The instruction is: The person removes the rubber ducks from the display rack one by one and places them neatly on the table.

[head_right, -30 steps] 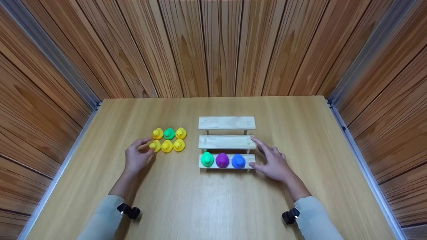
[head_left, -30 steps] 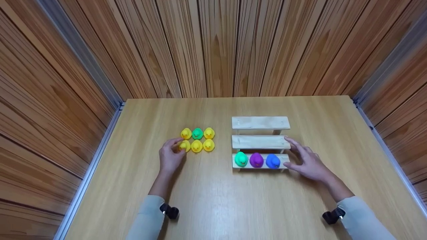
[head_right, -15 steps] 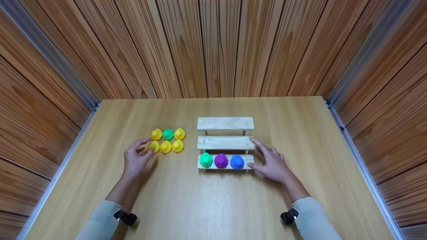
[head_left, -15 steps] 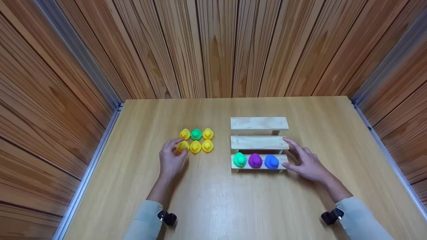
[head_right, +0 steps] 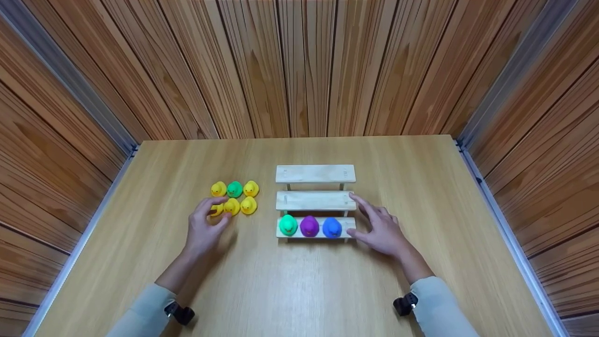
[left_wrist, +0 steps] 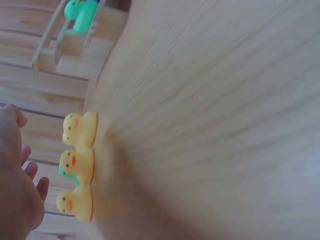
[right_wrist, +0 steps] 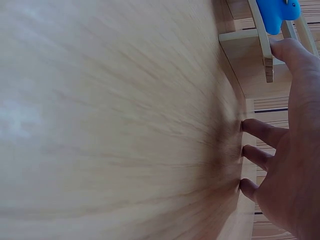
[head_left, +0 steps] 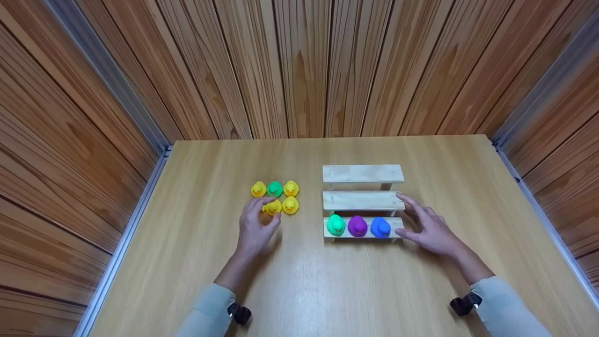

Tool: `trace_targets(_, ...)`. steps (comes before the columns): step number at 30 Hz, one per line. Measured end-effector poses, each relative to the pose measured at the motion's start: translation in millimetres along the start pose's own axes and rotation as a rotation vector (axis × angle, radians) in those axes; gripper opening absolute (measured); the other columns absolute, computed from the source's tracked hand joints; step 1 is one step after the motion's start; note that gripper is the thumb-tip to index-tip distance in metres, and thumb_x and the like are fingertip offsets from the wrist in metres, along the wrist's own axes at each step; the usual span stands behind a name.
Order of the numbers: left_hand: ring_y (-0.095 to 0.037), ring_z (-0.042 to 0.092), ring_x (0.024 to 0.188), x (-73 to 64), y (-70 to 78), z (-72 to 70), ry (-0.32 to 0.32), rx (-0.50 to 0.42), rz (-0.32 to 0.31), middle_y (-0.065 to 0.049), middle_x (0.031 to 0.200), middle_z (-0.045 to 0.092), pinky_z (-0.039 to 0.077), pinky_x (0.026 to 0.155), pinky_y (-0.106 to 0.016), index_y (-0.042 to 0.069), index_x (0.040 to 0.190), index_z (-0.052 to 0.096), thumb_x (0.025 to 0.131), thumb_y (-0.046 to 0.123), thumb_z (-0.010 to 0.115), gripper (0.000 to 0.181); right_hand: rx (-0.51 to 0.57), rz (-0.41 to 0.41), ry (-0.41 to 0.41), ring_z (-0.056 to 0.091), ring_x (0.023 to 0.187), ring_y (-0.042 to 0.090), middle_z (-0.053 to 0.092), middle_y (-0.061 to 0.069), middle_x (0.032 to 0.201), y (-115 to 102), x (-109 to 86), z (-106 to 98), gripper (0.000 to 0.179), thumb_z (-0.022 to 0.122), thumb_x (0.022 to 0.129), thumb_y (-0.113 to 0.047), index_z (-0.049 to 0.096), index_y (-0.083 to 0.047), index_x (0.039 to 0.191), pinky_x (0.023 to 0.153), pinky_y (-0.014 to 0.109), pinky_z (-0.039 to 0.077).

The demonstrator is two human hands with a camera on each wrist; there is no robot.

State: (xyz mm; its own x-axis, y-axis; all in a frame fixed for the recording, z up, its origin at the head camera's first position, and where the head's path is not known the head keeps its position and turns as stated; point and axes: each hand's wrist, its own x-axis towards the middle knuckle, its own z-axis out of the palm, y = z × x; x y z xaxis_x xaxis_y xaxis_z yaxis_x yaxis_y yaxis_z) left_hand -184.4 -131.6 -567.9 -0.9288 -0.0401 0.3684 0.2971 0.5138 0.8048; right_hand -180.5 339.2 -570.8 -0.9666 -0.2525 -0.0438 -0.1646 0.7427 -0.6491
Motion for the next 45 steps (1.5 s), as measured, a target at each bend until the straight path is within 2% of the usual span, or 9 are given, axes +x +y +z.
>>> trace_targets(6, -0.031, 0.069, 0.129, -2.3, 8.1, 12.2, -0.034, 0.002, 0.04, -0.01, 0.133, 0.078, 0.062, 0.116, -0.054, 0.007, 0.132, 0.076, 0.095, 0.003, 0.087, 0.039, 0.005, 0.006, 0.004, 0.039, 0.156, 0.057, 0.049, 0.03, 0.174, 0, 0.7, 1, 0.094, 0.079, 0.104, -0.05, 0.022, -0.043, 0.178, 0.117, 0.078, 0.029)
trace_targets(11, -0.031, 0.07, 0.125, -4.5, 14.3, 25.6, -0.052, 0.005, 0.079, -0.01, 0.13, 0.078, 0.066, 0.109, -0.052, 0.008, 0.128, 0.079, 0.094, 0.005, 0.088, 0.036, -0.002, -0.005, 0.009, 0.041, 0.154, 0.058, 0.05, 0.03, 0.173, 0, 1.2, 2, 0.093, 0.08, 0.104, -0.049, 0.024, -0.039, 0.178, 0.116, 0.078, 0.029)
trace_targets(18, -0.038, 0.069, 0.124, -6.0, 25.7, 41.6, -0.113, -0.04, 0.061, -0.01, 0.133, 0.077, 0.065, 0.107, -0.056, 0.011, 0.132, 0.079, 0.095, 0.009, 0.088, 0.038, -0.007, 0.007, 0.001, 0.04, 0.155, 0.057, 0.046, 0.028, 0.176, 0, 0.1, 0, 0.094, 0.078, 0.104, -0.051, 0.023, -0.039, 0.179, 0.115, 0.076, 0.03)
trace_targets(25, -0.03, 0.07, 0.127, -8.9, 36.3, 54.4, -0.16, -0.039, 0.066, -0.01, 0.134, 0.077, 0.066, 0.108, -0.051, 0.013, 0.133, 0.078, 0.096, 0.012, 0.088, 0.038, -0.01, 0.014, -0.002, 0.038, 0.156, 0.058, 0.046, 0.027, 0.176, 1, -0.2, -2, 0.094, 0.077, 0.105, -0.052, 0.021, -0.041, 0.179, 0.117, 0.077, 0.029)
trace_targets(36, -0.027, 0.069, 0.126, -12.2, 49.1, 72.5, -0.209, -0.057, 0.078, -0.008, 0.13, 0.076, 0.066, 0.109, -0.044, 0.011, 0.13, 0.08, 0.095, 0.019, 0.09, 0.038, 0.0, -0.002, -0.004, 0.039, 0.156, 0.057, 0.047, 0.028, 0.176, 1, 0.4, 0, 0.094, 0.077, 0.105, -0.05, 0.021, -0.041, 0.179, 0.116, 0.075, 0.03)
trace_targets(41, -0.027, 0.069, 0.127, -13.2, 53.2, 77.0, -0.243, -0.072, 0.077, -0.008, 0.13, 0.075, 0.065, 0.111, -0.046, 0.009, 0.131, 0.079, 0.095, 0.019, 0.09, 0.04, -0.001, -0.013, 0.011, 0.045, 0.15, 0.055, 0.051, 0.028, 0.173, 0, 0.2, 0, 0.094, 0.08, 0.104, -0.047, 0.024, -0.038, 0.179, 0.112, 0.074, 0.032)
trace_targets(45, -0.027, 0.069, 0.126, -14.3, 55.2, 81.8, -0.26, -0.081, 0.07, -0.009, 0.129, 0.075, 0.065, 0.107, -0.044, 0.012, 0.132, 0.08, 0.094, 0.021, 0.091, 0.04, -0.002, -0.016, 0.014, 0.046, 0.148, 0.055, 0.052, 0.03, 0.171, 0, 1.0, 1, 0.094, 0.08, 0.104, -0.046, 0.024, -0.038, 0.179, 0.112, 0.075, 0.032)
